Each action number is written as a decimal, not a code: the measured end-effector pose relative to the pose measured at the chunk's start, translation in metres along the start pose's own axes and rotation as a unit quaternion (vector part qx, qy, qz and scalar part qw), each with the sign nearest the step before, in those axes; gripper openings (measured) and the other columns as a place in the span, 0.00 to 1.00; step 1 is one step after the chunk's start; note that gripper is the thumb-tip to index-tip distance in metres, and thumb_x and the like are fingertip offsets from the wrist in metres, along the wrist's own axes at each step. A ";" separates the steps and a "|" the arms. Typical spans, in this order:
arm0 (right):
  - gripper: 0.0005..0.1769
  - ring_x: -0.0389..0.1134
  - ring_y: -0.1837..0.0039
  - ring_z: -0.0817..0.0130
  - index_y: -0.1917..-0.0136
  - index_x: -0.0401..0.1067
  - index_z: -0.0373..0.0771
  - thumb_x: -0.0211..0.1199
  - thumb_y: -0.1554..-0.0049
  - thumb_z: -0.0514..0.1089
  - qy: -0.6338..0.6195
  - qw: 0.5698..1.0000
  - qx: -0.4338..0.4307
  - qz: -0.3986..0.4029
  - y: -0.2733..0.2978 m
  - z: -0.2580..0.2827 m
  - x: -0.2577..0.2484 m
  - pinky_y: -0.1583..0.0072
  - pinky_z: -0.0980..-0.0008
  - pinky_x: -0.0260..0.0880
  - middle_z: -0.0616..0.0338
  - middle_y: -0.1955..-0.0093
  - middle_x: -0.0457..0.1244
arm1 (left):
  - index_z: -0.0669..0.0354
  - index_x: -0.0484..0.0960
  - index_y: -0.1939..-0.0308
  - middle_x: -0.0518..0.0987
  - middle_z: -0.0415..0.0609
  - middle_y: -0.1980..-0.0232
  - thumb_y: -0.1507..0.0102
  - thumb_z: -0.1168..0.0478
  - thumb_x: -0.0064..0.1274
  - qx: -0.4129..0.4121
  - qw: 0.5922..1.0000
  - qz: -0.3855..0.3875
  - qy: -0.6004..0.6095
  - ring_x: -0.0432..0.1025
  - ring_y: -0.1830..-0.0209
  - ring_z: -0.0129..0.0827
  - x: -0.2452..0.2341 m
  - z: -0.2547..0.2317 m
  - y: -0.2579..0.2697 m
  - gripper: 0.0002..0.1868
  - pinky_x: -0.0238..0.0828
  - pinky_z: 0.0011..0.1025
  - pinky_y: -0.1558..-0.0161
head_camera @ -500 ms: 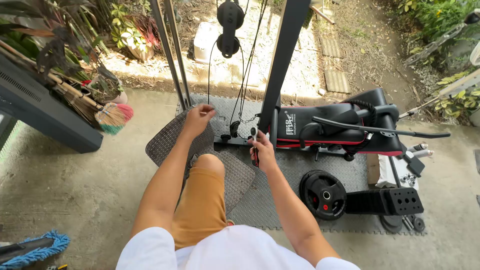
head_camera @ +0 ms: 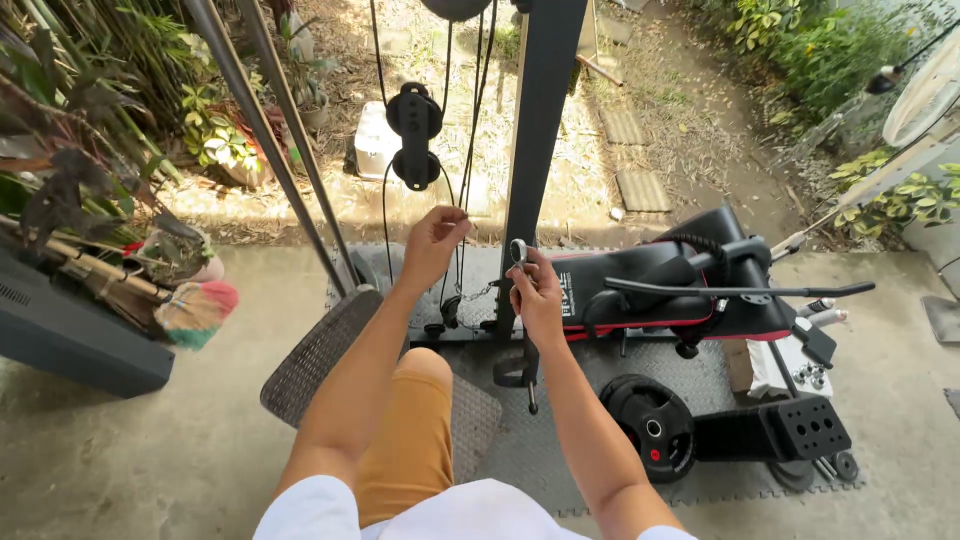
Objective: Repairing or assembling a home gym pulley system using wrenches and a ratchet.
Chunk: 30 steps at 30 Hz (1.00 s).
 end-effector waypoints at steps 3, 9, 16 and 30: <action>0.25 0.60 0.70 0.78 0.26 0.61 0.34 0.58 0.36 0.36 -0.047 0.996 -0.073 -0.034 -0.044 0.035 0.023 0.71 0.75 0.57 0.56 0.52 0.65 | 0.61 0.82 0.51 0.82 0.43 0.57 0.33 0.62 0.60 0.071 0.997 0.020 0.013 0.75 0.59 0.25 0.023 -0.053 -0.046 0.09 0.72 0.27 0.58; 0.23 0.59 0.69 0.78 0.27 0.61 0.38 0.56 0.34 0.35 -0.120 0.973 -0.187 -0.063 -0.161 0.185 0.083 0.70 0.78 0.56 0.56 0.53 0.65 | 0.63 0.79 0.52 0.79 0.45 0.58 0.32 0.67 0.58 0.230 0.968 0.097 0.010 0.74 0.59 0.27 0.038 -0.256 -0.148 0.06 0.73 0.26 0.55; 0.22 0.59 0.68 0.80 0.28 0.60 0.38 0.55 0.34 0.35 -0.100 0.966 -0.202 -0.129 -0.207 0.332 0.092 0.69 0.79 0.57 0.58 0.53 0.65 | 0.63 0.77 0.50 0.79 0.46 0.52 0.31 0.68 0.56 0.139 0.973 0.148 0.112 0.76 0.55 0.26 0.067 -0.353 -0.212 0.07 0.75 0.26 0.52; 0.21 0.62 0.63 0.79 0.28 0.63 0.35 0.57 0.32 0.39 0.024 0.961 -0.269 -0.051 -0.246 0.533 0.097 0.63 0.78 0.62 0.56 0.51 0.68 | 0.68 0.80 0.54 0.83 0.58 0.50 0.34 0.70 0.60 0.041 0.940 0.004 0.338 0.79 0.56 0.30 0.099 -0.462 -0.290 0.07 0.79 0.30 0.49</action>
Point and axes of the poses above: each hand's wrist, its own y-axis away from the middle knuckle, its own x-axis out of the palm, z = x × y, the point moved 3 cm from there along -y, towards the middle knuckle
